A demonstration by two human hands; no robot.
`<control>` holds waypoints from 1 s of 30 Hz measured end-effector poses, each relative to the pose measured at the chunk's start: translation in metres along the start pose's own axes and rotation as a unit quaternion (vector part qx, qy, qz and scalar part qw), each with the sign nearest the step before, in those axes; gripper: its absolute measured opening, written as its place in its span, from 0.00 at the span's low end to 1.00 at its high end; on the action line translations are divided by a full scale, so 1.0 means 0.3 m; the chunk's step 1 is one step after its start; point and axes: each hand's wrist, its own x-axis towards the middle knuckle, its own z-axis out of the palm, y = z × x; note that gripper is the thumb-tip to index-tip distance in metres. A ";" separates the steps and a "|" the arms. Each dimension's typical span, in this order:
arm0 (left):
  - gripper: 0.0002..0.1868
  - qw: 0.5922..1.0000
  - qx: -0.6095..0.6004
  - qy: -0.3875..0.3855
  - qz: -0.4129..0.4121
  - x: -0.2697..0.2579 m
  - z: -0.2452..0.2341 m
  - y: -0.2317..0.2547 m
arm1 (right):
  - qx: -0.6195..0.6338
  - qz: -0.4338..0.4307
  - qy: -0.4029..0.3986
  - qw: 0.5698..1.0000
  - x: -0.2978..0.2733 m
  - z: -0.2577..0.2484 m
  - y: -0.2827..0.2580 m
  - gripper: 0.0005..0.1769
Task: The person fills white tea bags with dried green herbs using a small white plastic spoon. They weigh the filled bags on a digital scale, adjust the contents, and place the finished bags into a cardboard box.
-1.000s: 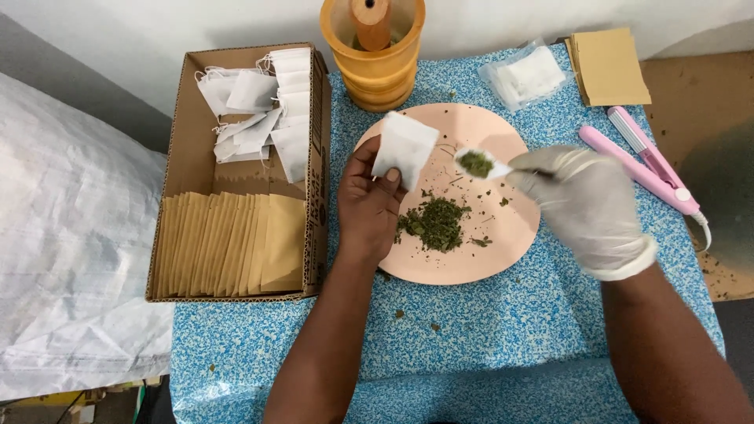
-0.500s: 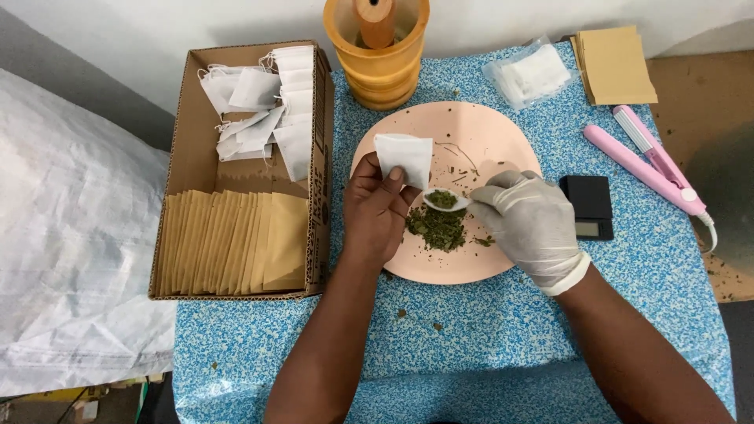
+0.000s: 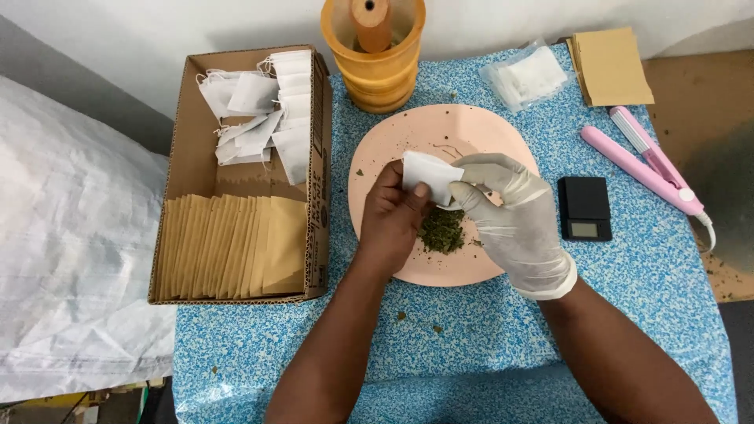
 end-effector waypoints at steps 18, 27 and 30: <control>0.08 0.985 0.161 0.018 0.065 -0.003 -0.018 0.038 | -0.014 0.051 0.011 0.999 0.006 0.005 -0.049 0.02; 0.07 0.980 0.193 0.030 0.044 -0.003 -0.001 0.058 | -0.003 0.084 0.010 0.996 0.019 -0.007 0.004 0.04; 0.07 0.978 0.198 0.045 0.044 -0.009 0.056 0.109 | 0.004 0.068 0.014 0.998 0.004 -0.037 -0.045 0.05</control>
